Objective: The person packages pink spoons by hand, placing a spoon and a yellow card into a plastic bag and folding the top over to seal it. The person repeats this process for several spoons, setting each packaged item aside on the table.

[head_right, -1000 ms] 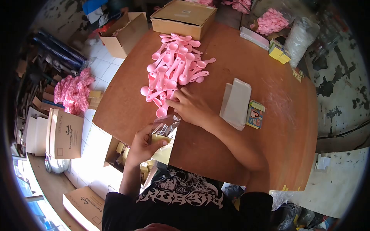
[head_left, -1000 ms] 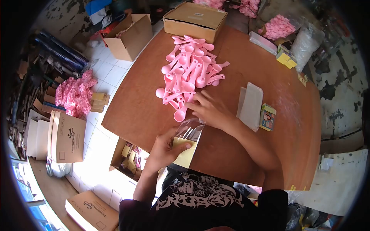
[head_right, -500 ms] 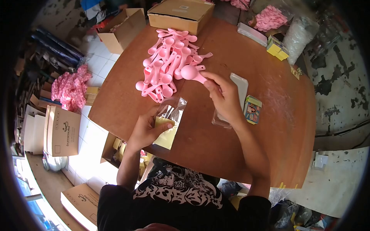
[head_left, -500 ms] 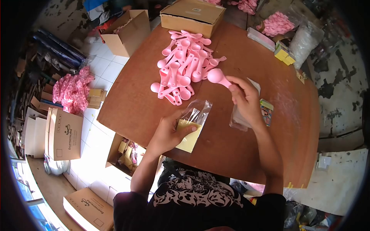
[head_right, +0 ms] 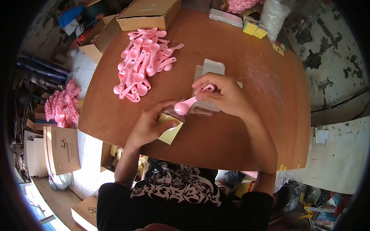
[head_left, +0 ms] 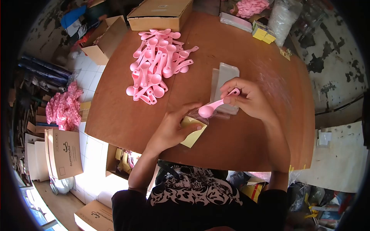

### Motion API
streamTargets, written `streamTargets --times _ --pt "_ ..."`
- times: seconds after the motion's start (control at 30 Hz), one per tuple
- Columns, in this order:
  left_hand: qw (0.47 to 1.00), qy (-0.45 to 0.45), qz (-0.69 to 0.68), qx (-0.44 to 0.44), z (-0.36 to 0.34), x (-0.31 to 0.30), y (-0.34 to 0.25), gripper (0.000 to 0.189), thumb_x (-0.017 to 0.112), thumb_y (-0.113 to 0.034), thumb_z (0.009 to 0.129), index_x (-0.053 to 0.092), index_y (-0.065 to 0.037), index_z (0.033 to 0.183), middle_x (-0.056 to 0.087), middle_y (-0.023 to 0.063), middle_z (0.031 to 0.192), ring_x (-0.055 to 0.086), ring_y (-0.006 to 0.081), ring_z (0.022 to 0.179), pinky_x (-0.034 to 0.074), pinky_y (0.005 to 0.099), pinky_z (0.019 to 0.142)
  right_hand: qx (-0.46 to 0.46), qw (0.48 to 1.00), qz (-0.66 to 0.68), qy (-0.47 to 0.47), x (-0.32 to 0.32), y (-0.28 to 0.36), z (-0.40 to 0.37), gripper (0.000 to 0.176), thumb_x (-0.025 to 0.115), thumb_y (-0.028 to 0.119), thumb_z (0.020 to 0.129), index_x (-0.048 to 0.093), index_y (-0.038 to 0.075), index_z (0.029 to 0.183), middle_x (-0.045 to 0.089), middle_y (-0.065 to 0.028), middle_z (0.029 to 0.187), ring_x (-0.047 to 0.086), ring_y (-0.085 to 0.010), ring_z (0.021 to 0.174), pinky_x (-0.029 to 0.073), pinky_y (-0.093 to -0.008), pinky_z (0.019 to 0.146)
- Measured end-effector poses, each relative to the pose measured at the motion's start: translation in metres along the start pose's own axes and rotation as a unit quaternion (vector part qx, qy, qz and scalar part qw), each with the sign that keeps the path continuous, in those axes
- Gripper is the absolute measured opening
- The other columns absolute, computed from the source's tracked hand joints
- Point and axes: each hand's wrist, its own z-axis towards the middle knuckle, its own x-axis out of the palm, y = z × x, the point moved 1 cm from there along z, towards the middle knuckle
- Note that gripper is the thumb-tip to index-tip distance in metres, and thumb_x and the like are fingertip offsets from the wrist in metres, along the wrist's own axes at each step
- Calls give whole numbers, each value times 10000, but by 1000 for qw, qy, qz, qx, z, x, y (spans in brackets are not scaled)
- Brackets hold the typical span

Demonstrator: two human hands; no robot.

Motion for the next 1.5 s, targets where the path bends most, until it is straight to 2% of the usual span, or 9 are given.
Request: streamTargets --times 0.07,0.4,0.6,0.67,0.8,0.87,1.0,1.2,1.5 --pt "995 58 68 -32 3 3 -8 571 749 6 827 509 53 1343 664 136 1189 622 130 1036 504 275 891 41 999 14 25 3 1 -1 182 656 51 930 641 -7 1102 682 -47 930 630 -70 829 507 -210 726" --pt "997 42 57 -27 4 11 -5 559 784 -43 808 549 47 1307 701 122 1107 660 153 922 516 280 836 41 994 93 -36 6 -5 -2 221 659 87 936 621 -17 1127 675 -40 876 607 -59 711 503 -208 653" --pt "999 25 15 -33 0 10 -3 393 614 -167 974 560 6 1323 724 161 1043 690 151 942 522 300 815 16 991 82 -101 30 0 -2 231 712 -6 867 593 -32 1063 675 -62 838 619 -67 657 502 -199 610" --pt "999 19 31 -13 0 10 2 371 452 -181 1053 548 72 1308 698 98 1021 633 130 920 501 274 846 -16 984 68 -165 34 5 -3 249 740 -12 841 584 -33 1035 681 -67 803 622 -70 645 500 -197 586" --pt "1000 -26 -6 12 0 14 -7 381 434 -198 1061 553 72 1302 696 104 1035 624 132 956 490 284 878 -61 975 57 -206 44 4 -5 200 757 9 833 629 -30 981 687 -65 763 623 -71 631 486 -197 555" --pt "996 0 -15 -83 -1 12 -10 373 439 -194 1058 556 60 1305 691 111 1070 620 145 995 480 296 909 -111 976 -103 -156 50 11 -10 134 772 42 814 685 -6 903 679 -59 819 632 -122 695 504 -252 606" --pt "999 -40 5 7 -2 17 -7 351 448 -174 1054 556 36 1314 691 104 1074 630 145 953 489 290 871 -179 939 -262 -132 61 22 -19 123 769 84 779 712 38 878 609 -60 945 560 -250 864 491 -369 761" --pt "996 2 81 -33 -8 20 -30 266 522 -74 996 568 27 1237 684 169 845 694 241 740 527 338 685 -242 869 -400 -162 69 32 -24 145 758 79 744 678 55 863 580 -27 911 558 -228 831 482 -349 691" --pt "982 64 177 7 -10 23 -29 145 510 -46 962 582 34 1060 679 195 772 677 402 735 516 434 642 -258 793 -524 -170 79 33 -33 230 705 121 602 629 28 799 534 -38 851 533 -196 787 442 -320 629"
